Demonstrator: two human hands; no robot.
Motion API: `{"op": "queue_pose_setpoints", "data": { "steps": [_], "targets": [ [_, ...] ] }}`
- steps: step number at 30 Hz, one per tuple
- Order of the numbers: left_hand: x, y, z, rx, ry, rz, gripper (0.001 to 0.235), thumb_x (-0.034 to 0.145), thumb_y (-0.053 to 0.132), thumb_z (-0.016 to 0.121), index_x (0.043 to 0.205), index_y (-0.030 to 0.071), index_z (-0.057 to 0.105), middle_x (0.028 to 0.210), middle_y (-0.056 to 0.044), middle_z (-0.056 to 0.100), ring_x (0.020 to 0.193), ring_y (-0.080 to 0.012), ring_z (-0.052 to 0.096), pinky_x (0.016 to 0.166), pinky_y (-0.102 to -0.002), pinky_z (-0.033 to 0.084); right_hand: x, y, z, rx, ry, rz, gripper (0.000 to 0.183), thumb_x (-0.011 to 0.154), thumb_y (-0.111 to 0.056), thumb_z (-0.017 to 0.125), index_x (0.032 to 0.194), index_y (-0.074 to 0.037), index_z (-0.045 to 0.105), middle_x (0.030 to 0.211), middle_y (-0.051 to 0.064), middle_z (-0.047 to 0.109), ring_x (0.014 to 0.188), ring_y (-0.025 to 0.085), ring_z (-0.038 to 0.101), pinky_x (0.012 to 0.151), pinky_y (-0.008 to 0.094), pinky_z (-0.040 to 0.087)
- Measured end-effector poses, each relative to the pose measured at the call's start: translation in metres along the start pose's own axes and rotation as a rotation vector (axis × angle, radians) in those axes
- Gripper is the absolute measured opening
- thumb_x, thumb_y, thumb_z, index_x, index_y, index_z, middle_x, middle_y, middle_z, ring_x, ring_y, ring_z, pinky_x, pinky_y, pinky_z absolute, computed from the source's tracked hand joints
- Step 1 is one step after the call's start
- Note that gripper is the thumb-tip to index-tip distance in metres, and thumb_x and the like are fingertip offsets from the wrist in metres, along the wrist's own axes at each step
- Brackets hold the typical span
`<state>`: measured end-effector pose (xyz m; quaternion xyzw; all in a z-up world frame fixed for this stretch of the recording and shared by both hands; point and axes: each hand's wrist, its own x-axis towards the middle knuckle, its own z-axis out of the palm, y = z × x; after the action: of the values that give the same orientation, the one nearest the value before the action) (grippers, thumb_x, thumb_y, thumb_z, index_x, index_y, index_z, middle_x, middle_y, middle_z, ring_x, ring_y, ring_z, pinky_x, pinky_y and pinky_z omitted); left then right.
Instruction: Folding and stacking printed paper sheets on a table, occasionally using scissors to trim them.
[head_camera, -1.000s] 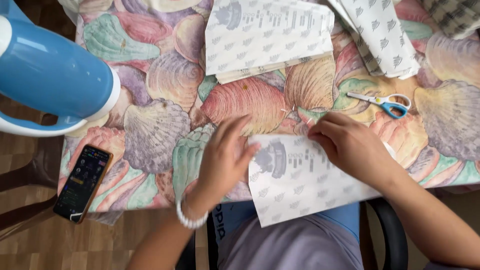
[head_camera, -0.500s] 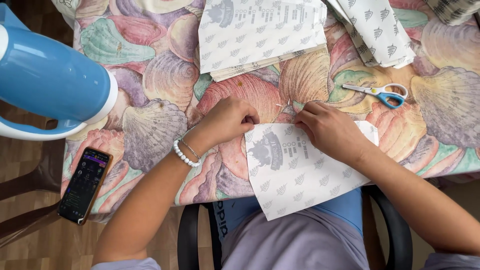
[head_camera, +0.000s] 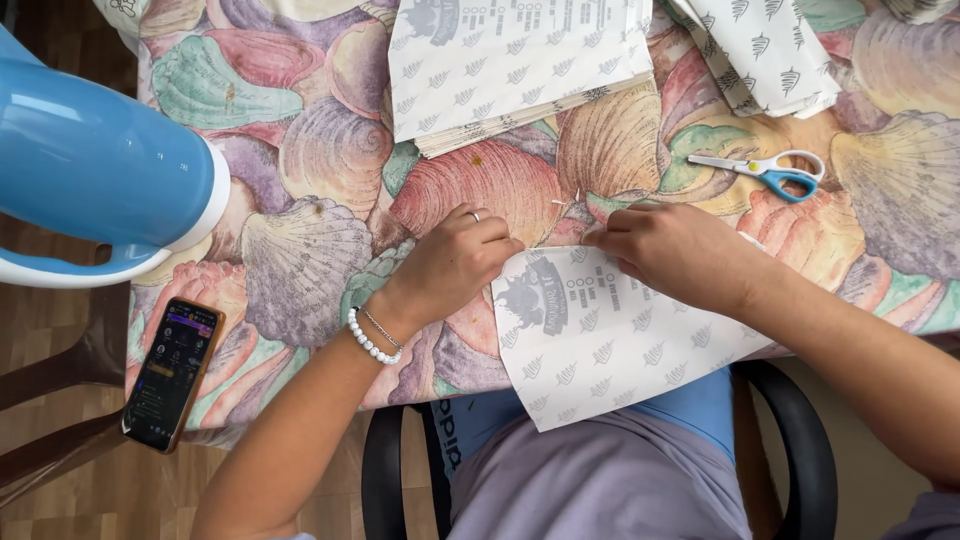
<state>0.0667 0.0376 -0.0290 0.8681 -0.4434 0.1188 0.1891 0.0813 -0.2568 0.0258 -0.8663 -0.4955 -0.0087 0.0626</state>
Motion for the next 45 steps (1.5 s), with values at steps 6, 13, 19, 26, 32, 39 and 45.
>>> {"op": "queue_pose_setpoints", "data": {
  "steps": [6, 13, 19, 26, 32, 39, 45],
  "targets": [
    [0.001, 0.002, -0.001, 0.014, 0.013, 0.084, 0.012, 0.098, 0.009, 0.060, 0.096, 0.008, 0.071, 0.079, -0.001, 0.053, 0.084, -0.0199, 0.061, 0.090, -0.036, 0.049, -0.005, 0.001, 0.003, -0.136, -0.034, -0.071, 0.013, 0.091, -0.010, 0.068, 0.100, -0.012, 0.076, 0.081, 0.005, 0.069, 0.077, 0.021, 0.071, 0.070, 0.033, 0.061],
    [0.003, 0.004, 0.003, 0.113, 0.037, 0.130, 0.016, 0.101, 0.007, 0.058, 0.090, 0.009, 0.069, 0.076, 0.002, 0.050, 0.082, -0.0166, 0.060, 0.090, -0.034, 0.049, -0.002, 0.002, 0.002, -0.142, -0.043, -0.105, 0.015, 0.092, -0.008, 0.066, 0.101, -0.012, 0.077, 0.079, 0.004, 0.068, 0.074, 0.019, 0.070, 0.068, 0.032, 0.060],
    [0.006, 0.007, 0.001, 0.129, 0.031, 0.164, 0.017, 0.099, 0.006, 0.059, 0.087, 0.008, 0.070, 0.075, 0.001, 0.049, 0.081, -0.0186, 0.059, 0.087, -0.036, 0.050, 0.006, -0.005, 0.001, -0.211, -0.048, -0.112, 0.031, 0.093, -0.009, 0.063, 0.121, -0.018, 0.071, 0.082, 0.003, 0.070, 0.073, 0.019, 0.071, 0.070, 0.035, 0.062],
    [0.003, 0.010, -0.007, 0.255, 0.057, 0.135, 0.015, 0.102, 0.010, 0.057, 0.094, 0.010, 0.070, 0.080, 0.001, 0.046, 0.085, -0.0196, 0.055, 0.087, -0.040, 0.046, 0.010, -0.010, -0.001, -0.237, -0.111, -0.119, 0.032, 0.093, -0.008, 0.062, 0.121, -0.019, 0.073, 0.082, 0.003, 0.071, 0.074, 0.020, 0.071, 0.073, 0.036, 0.061],
    [-0.010, 0.023, -0.016, 0.307, 0.028, 0.030, 0.018, 0.098, 0.004, 0.057, 0.097, 0.010, 0.073, 0.088, -0.004, 0.054, 0.094, -0.0227, 0.056, 0.091, -0.046, 0.043, 0.012, -0.012, 0.000, -0.258, -0.149, -0.122, 0.031, 0.093, -0.011, 0.062, 0.121, -0.020, 0.072, 0.086, 0.003, 0.072, 0.077, 0.020, 0.071, 0.075, 0.035, 0.062],
    [-0.030, 0.018, -0.038, 0.210, 0.049, -0.205, 0.026, 0.097, 0.002, 0.053, 0.110, 0.009, 0.076, 0.115, -0.012, 0.060, 0.116, -0.0319, 0.060, 0.102, -0.048, 0.045, 0.011, -0.011, 0.001, -0.271, -0.140, -0.132, 0.029, 0.095, -0.014, 0.061, 0.121, -0.020, 0.072, 0.089, 0.001, 0.072, 0.081, 0.018, 0.073, 0.075, 0.034, 0.061],
    [0.013, 0.080, -0.018, -0.125, 0.015, -0.279, 0.050, 0.099, -0.007, 0.044, 0.148, -0.003, 0.047, 0.125, -0.026, 0.062, 0.120, -0.0401, 0.063, 0.104, -0.050, 0.051, 0.008, -0.013, -0.001, -0.250, -0.083, -0.140, 0.031, 0.094, -0.006, 0.059, 0.120, -0.018, 0.072, 0.098, 0.002, 0.072, 0.083, 0.018, 0.071, 0.076, 0.034, 0.061]
  ]
}}
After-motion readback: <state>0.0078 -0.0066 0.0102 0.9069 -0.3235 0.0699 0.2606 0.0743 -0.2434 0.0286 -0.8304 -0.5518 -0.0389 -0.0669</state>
